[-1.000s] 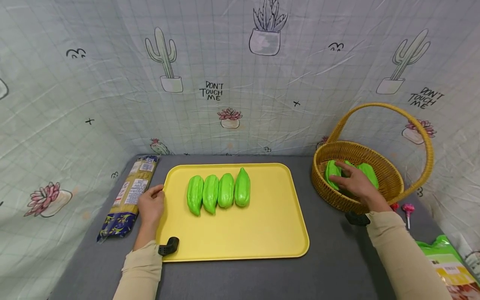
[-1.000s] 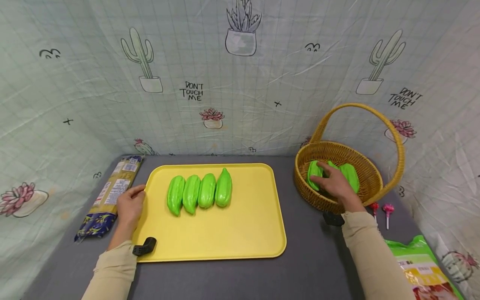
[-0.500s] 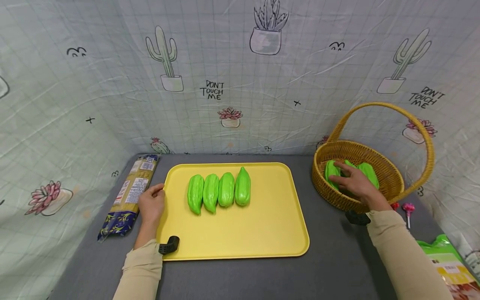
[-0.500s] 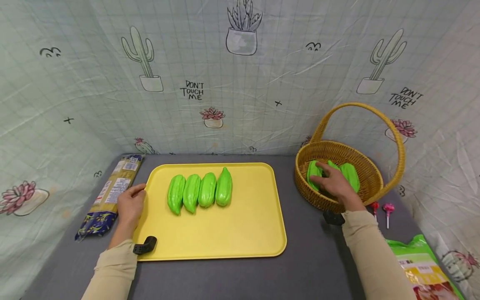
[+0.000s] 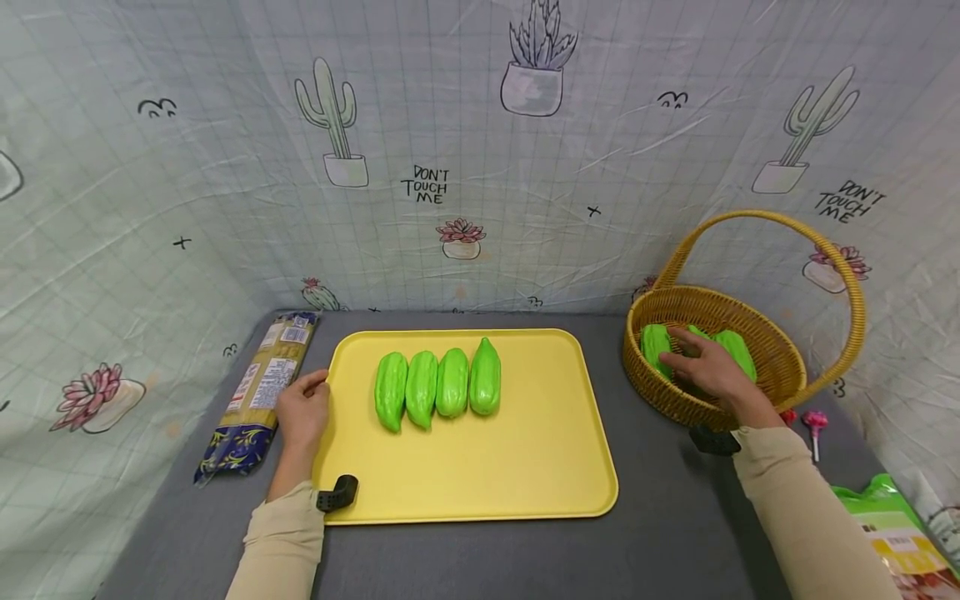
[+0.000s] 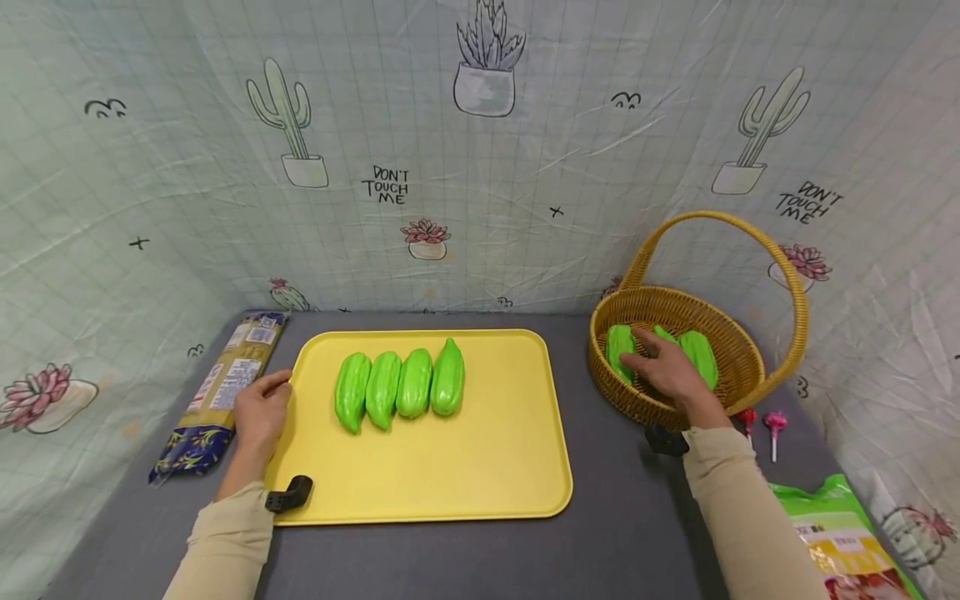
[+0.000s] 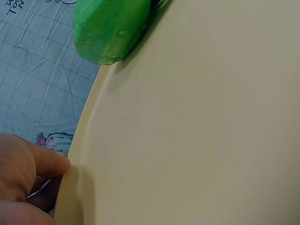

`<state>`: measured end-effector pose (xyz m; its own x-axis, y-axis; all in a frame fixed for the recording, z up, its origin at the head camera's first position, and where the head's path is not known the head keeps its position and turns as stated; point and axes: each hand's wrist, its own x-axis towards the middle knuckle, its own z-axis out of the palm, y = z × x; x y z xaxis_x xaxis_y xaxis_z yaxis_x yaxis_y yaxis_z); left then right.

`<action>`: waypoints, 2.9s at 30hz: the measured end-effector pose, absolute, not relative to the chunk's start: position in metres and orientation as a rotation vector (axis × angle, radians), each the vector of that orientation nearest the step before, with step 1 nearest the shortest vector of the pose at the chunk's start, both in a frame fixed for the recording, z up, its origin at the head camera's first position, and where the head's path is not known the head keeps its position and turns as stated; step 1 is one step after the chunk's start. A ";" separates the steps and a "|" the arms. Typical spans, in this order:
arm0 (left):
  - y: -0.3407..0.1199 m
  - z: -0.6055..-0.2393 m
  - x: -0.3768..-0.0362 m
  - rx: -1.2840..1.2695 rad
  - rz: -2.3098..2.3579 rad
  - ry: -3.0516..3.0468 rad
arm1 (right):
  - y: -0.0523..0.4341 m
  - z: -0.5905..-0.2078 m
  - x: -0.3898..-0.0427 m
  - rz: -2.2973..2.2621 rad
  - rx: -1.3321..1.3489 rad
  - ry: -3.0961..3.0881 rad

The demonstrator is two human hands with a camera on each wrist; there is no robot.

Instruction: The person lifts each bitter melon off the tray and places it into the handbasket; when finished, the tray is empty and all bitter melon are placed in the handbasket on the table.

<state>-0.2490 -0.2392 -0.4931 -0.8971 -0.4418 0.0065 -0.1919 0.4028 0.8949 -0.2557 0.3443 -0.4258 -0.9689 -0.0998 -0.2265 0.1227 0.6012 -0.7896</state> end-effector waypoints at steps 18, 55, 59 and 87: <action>-0.241 -0.495 -0.248 0.565 -1.496 -2.412 | 0.337 -0.413 -0.241 -1.362 0.067 2.846; -0.238 -0.492 -0.248 0.560 -1.526 -2.408 | 0.239 -0.413 -0.242 -1.376 -0.298 2.773; -0.238 -0.492 -0.249 0.565 -1.519 -2.404 | 0.231 -0.414 -0.243 -1.386 -0.334 2.749; -0.238 -0.492 -0.247 0.562 -1.534 -2.403 | 0.185 -0.436 -0.242 -1.388 -0.471 2.560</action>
<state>-0.2469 -0.2380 -0.4921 -0.8986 -0.4386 -0.0083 -0.1922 0.3767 0.9062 -0.2418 0.1848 -0.4356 -0.9312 -0.3642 -0.0158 -0.1854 0.5105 -0.8396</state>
